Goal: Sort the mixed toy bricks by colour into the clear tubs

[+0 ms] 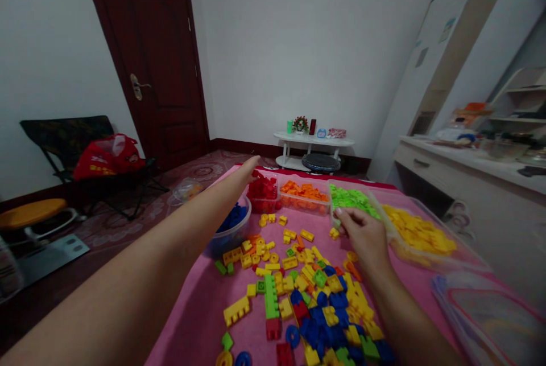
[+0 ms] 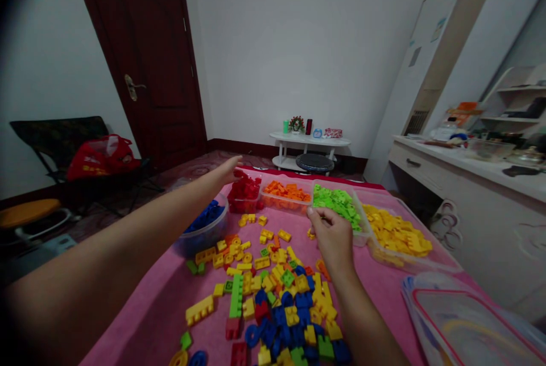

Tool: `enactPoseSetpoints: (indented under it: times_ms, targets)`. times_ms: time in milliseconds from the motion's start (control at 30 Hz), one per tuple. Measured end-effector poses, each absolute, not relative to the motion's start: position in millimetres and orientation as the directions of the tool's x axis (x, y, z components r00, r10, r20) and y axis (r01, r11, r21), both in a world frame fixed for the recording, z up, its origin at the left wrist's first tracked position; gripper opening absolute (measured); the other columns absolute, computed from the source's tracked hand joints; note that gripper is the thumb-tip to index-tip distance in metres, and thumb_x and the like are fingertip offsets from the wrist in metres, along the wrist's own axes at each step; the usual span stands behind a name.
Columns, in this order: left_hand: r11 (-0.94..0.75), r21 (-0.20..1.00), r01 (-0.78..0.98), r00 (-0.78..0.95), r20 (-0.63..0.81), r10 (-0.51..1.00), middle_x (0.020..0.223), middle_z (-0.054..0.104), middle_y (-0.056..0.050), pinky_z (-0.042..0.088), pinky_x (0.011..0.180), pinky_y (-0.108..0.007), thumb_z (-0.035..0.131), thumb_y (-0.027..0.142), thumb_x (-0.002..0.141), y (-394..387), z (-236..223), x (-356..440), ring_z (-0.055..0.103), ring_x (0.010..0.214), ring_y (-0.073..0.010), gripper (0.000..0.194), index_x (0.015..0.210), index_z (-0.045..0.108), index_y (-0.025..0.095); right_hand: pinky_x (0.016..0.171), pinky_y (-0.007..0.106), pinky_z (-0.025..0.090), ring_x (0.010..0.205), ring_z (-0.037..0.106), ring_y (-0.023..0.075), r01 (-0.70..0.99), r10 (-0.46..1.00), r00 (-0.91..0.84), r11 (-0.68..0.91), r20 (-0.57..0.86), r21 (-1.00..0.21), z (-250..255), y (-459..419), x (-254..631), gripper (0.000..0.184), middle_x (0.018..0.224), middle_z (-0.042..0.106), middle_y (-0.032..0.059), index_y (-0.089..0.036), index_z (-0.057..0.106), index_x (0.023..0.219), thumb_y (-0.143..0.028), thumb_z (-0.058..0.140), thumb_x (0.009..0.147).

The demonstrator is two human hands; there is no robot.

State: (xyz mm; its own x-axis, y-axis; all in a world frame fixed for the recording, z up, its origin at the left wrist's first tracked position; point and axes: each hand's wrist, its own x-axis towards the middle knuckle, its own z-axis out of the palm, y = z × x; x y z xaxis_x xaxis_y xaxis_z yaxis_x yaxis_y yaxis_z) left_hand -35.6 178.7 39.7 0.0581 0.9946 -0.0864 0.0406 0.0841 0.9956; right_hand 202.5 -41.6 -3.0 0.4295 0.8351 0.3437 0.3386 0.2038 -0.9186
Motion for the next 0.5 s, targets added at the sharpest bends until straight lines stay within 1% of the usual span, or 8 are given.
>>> enactPoseSetpoints:
  times_ms: [67,167,233,300,333,367,433,500]
  targets:
    - [0.058,0.981,0.185,0.036,-0.066,0.997,0.085,0.061,-0.011,0.044,0.063,-0.030,0.045,0.046,0.087,180.0,37.7,-38.6,0.056,0.076,-0.0202,0.035,0.095,0.056,0.014,0.038,0.021,0.033,0.044,0.046,0.0111,0.345,0.835,0.431,0.197,0.342,-0.918,-3.6,-41.2,201.7,0.028,0.049,0.052,-0.0012,-0.014,0.065,0.073,-0.043,0.062,0.074]
    - [-0.050,0.920,0.388,0.070,0.025,0.997,0.094,0.063,-0.013,0.044,0.074,-0.032,0.050,0.044,0.085,177.1,38.5,-43.5,0.056,0.093,-0.0252,0.033,0.091,0.059,0.013,0.037,0.021,0.033,0.043,0.045,0.0108,0.352,0.836,0.429,0.195,0.343,-0.915,-5.2,-40.5,200.1,0.029,0.049,0.052,-0.0013,-0.014,0.065,0.074,-0.043,0.062,0.075]
    - [-0.137,0.854,0.501,0.151,0.069,0.986,0.102,0.064,-0.014,0.042,0.082,-0.033,0.053,0.042,0.082,172.6,38.2,-44.9,0.054,0.104,-0.0281,0.031,0.088,0.062,0.013,0.037,0.020,0.033,0.043,0.045,0.0106,0.350,0.841,0.416,0.204,0.347,-0.914,-6.0,-40.2,198.7,0.030,0.049,0.052,-0.0014,-0.015,0.064,0.073,-0.045,0.062,0.074]
    - [-0.215,0.779,0.589,0.263,0.066,0.962,0.110,0.064,-0.014,0.041,0.090,-0.032,0.057,0.040,0.079,166.1,35.1,-44.7,0.052,0.112,-0.0292,0.030,0.087,0.064,0.013,0.037,0.021,0.033,0.043,0.045,0.0105,0.347,0.845,0.403,0.213,0.350,-0.913,-6.1,-40.2,197.4,0.032,0.048,0.051,-0.0013,-0.014,0.064,0.071,-0.047,0.062,0.074]
    - [-0.250,0.741,0.623,0.319,0.050,0.946,0.115,0.063,-0.014,0.039,0.094,-0.031,0.061,0.040,0.076,162.0,32.7,-44.3,0.050,0.117,-0.0294,0.031,0.090,0.066,0.013,0.037,0.021,0.033,0.042,0.045,0.0106,0.347,0.848,0.399,0.214,0.350,-0.913,-5.9,-40.2,196.8,0.033,0.048,0.051,-0.0012,-0.014,0.064,0.071,-0.047,0.063,0.074]
    - [-0.281,0.704,0.652,0.368,0.030,0.929,0.122,0.060,-0.014,0.037,0.098,-0.032,0.064,0.041,0.072,157.4,30.1,-44.0,0.047,0.121,-0.0298,0.036,0.095,0.066,0.013,0.037,0.021,0.033,0.042,0.045,0.0107,0.348,0.850,0.396,0.212,0.348,-0.913,-5.7,-40.3,196.5,0.034,0.048,0.052,-0.0011,-0.014,0.064,0.072,-0.048,0.063,0.074]
    - [-0.326,0.643,0.693,0.436,-0.013,0.900,0.136,0.050,-0.016,0.030,0.105,-0.036,0.070,0.046,0.065,147.3,26.1,-44.4,0.037,0.131,-0.0318,0.055,0.109,0.063,0.014,0.036,0.021,0.033,0.043,0.046,0.0113,0.345,0.853,0.394,0.209,0.343,-0.915,-5.5,-40.2,196.2,0.034,0.049,0.052,-0.0005,-0.014,0.065,0.072,-0.048,0.063,0.073]
    - [-0.376,0.570,0.731,0.499,-0.068,0.864,0.145,0.037,-0.017,0.021,0.110,-0.041,0.069,0.055,0.064,137.3,25.1,-46.0,0.024,0.138,-0.0332,0.071,0.121,0.058,0.014,0.037,0.021,0.034,0.044,0.048,0.0120,0.334,0.854,0.394,0.212,0.340,-0.918,-6.0,-40.0,196.3,0.034,0.050,0.053,0.0001,-0.014,0.065,0.073,-0.048,0.064,0.072]
